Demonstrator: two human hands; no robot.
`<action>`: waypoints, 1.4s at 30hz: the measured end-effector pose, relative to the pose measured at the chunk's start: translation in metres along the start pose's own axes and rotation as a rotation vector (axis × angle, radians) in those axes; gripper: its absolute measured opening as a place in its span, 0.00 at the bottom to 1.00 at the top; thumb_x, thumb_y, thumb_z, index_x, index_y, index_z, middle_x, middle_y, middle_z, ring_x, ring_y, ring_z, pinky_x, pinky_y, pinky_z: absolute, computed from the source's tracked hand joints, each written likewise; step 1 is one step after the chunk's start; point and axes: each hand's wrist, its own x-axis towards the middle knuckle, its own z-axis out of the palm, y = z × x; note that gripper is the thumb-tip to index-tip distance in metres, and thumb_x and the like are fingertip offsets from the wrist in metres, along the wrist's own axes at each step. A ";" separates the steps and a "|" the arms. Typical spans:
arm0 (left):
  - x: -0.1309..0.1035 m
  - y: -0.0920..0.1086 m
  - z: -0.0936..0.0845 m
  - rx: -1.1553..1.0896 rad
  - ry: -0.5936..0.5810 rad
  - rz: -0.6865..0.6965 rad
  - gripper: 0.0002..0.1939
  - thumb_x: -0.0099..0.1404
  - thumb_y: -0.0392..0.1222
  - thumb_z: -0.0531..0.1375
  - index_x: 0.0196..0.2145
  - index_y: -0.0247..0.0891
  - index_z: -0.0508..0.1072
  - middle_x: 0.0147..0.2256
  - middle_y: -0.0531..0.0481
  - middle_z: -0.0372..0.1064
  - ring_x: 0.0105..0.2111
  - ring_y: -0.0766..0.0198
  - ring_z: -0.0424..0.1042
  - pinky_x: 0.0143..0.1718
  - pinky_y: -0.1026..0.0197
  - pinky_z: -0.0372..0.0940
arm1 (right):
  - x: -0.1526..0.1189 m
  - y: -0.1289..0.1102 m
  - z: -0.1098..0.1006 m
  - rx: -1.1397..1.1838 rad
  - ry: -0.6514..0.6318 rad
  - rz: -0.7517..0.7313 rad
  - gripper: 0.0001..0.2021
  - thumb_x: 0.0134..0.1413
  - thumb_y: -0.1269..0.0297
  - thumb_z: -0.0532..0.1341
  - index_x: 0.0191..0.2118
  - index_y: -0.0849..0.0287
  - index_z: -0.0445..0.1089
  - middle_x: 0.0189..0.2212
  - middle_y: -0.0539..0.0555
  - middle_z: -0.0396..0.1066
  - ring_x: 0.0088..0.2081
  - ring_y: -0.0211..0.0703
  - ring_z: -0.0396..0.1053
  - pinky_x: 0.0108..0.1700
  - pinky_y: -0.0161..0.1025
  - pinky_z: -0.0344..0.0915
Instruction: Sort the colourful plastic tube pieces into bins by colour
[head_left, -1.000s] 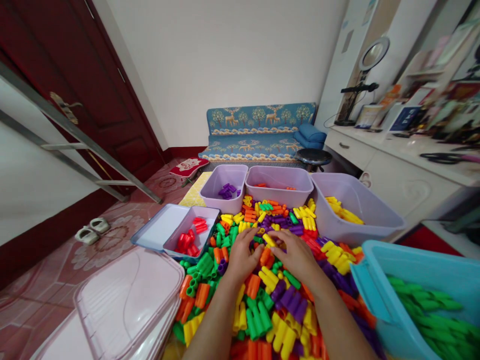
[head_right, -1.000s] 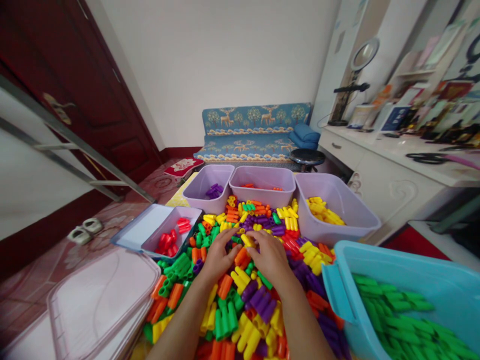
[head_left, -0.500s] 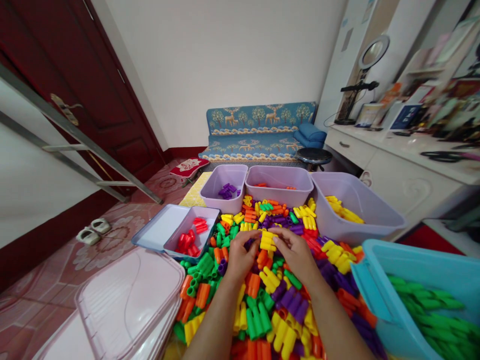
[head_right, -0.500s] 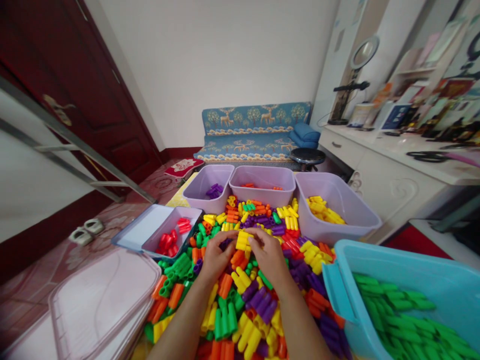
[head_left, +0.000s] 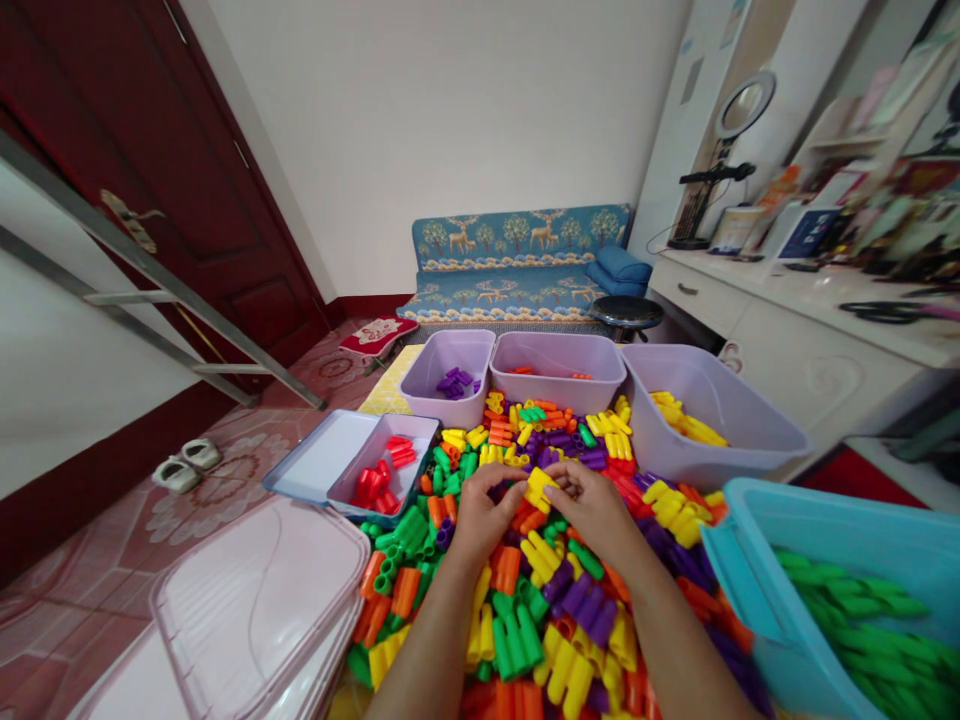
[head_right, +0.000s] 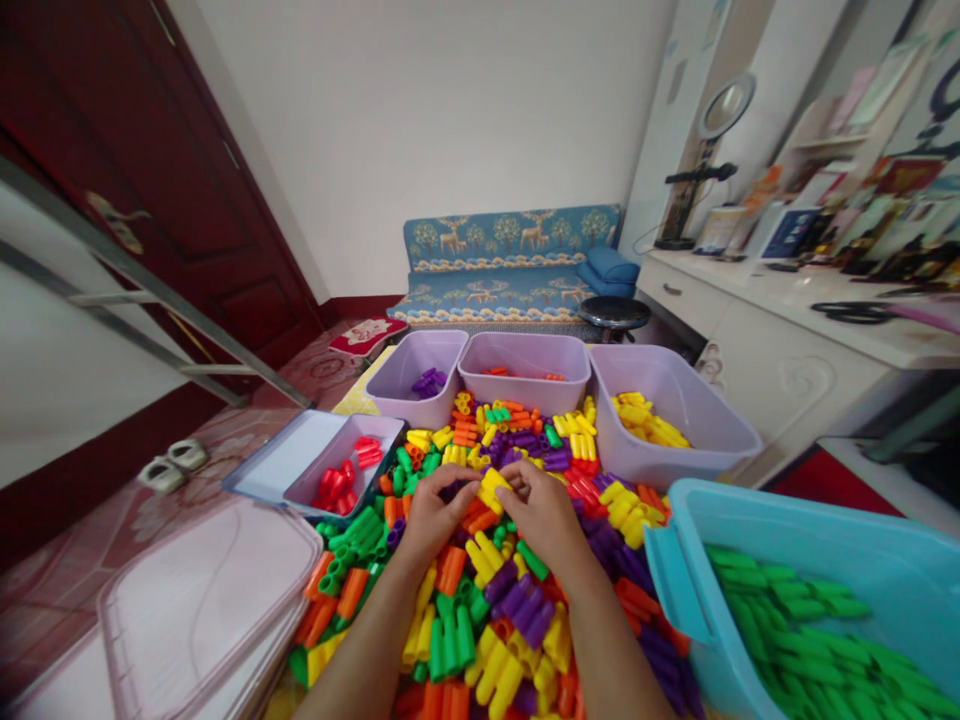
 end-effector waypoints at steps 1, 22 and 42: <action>0.000 -0.001 0.000 0.005 0.007 0.002 0.06 0.60 0.37 0.60 0.33 0.38 0.77 0.34 0.48 0.75 0.37 0.61 0.73 0.42 0.59 0.67 | 0.000 -0.001 -0.001 0.038 0.008 0.014 0.08 0.48 0.64 0.59 0.36 0.58 0.70 0.27 0.50 0.72 0.29 0.40 0.71 0.33 0.36 0.68; 0.001 -0.006 0.000 0.037 0.034 -0.006 0.08 0.60 0.34 0.58 0.35 0.38 0.77 0.35 0.48 0.76 0.38 0.61 0.73 0.43 0.59 0.66 | 0.009 -0.006 -0.033 0.493 0.498 0.056 0.16 0.47 0.55 0.63 0.41 0.59 0.71 0.40 0.57 0.74 0.42 0.46 0.73 0.42 0.44 0.70; 0.002 -0.009 0.001 0.024 0.031 0.000 0.08 0.61 0.34 0.58 0.35 0.38 0.77 0.36 0.48 0.76 0.39 0.62 0.73 0.43 0.59 0.66 | 0.010 0.011 -0.025 -0.833 -0.065 0.198 0.24 0.61 0.53 0.48 0.50 0.63 0.71 0.46 0.65 0.72 0.49 0.56 0.69 0.51 0.50 0.62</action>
